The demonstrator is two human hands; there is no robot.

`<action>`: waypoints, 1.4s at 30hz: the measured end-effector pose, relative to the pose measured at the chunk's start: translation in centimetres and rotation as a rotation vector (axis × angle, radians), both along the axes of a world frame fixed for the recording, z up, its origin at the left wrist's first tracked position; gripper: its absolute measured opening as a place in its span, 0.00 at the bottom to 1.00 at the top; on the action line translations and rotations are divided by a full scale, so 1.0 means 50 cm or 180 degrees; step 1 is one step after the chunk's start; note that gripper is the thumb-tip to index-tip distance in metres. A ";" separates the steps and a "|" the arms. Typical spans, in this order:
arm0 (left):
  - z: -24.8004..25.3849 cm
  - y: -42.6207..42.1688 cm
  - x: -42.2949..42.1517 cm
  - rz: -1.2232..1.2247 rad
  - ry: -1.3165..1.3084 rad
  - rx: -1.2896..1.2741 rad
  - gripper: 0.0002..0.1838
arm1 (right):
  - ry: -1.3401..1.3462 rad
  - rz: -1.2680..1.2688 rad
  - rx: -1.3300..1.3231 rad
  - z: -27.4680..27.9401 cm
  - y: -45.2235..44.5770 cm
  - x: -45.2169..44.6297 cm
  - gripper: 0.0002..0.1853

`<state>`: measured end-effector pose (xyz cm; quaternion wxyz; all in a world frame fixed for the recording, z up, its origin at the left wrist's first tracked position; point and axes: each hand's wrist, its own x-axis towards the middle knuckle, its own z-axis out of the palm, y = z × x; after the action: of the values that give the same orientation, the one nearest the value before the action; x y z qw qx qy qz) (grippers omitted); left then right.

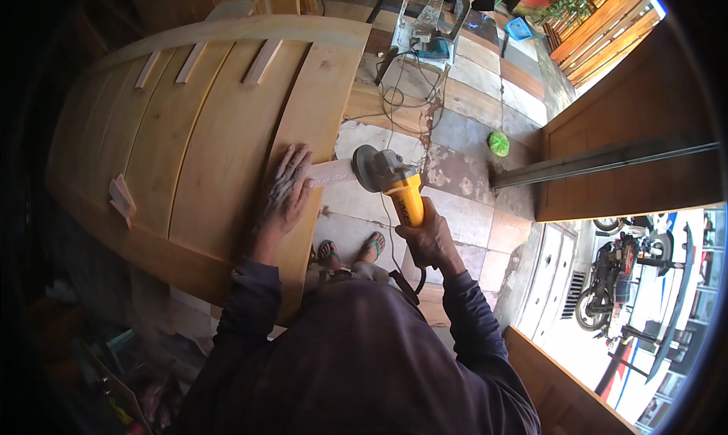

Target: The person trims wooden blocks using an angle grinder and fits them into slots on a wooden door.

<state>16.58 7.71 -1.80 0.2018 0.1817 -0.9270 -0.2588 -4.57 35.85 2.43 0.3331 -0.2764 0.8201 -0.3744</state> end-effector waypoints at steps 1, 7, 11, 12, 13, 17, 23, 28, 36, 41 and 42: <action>0.000 0.000 0.000 -0.0012 -0.0005 -0.0020 0.28 | -0.0358 -0.0097 -0.0055 0.001 0.002 0.000 0.31; 0.001 -0.001 0.001 -0.0022 -0.0063 -0.0040 0.29 | -0.1346 -0.0318 -0.0532 0.011 0.004 0.012 0.29; -0.006 0.001 -0.004 -0.0041 -0.0025 -0.0014 0.29 | -0.1300 -0.0228 -0.0489 0.013 -0.006 0.023 0.29; -0.006 0.001 -0.004 -0.0038 -0.0015 -0.0020 0.29 | -0.1258 -0.0210 -0.0462 0.004 -0.009 0.024 0.29; -0.009 0.000 -0.004 -0.0038 -0.0033 -0.0059 0.29 | -0.1257 -0.0246 -0.0478 -0.005 -0.010 0.026 0.30; -0.006 -0.004 -0.001 -0.0079 -0.0135 -0.0074 0.29 | -0.1456 -0.0433 -0.0483 -0.048 -0.005 0.033 0.30; -0.007 -0.007 -0.002 -0.0104 -0.0220 -0.0078 0.29 | -0.1947 -0.0597 -0.0792 -0.050 0.006 0.049 0.28; 0.007 -0.003 -0.006 -0.0125 -0.0280 -0.0069 0.30 | -0.1715 -0.0501 -0.1014 -0.082 0.015 0.066 0.27; 0.014 -0.003 -0.008 -0.0116 -0.0453 -0.0039 0.30 | -0.2338 -0.0715 -0.1091 -0.106 0.005 0.092 0.27; 0.005 -0.009 -0.007 -0.0152 -0.0409 -0.0126 0.31 | -0.1995 -0.0596 -0.1096 -0.112 0.011 0.093 0.28; 0.006 -0.009 -0.006 -0.0168 -0.0389 -0.0132 0.30 | -0.2082 -0.0603 -0.1034 -0.114 0.013 0.091 0.29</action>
<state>16.30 7.28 -1.52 0.1417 0.1685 -0.9472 -0.2332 -0.01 36.52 -3.26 0.4931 -0.1144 0.6223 -0.5971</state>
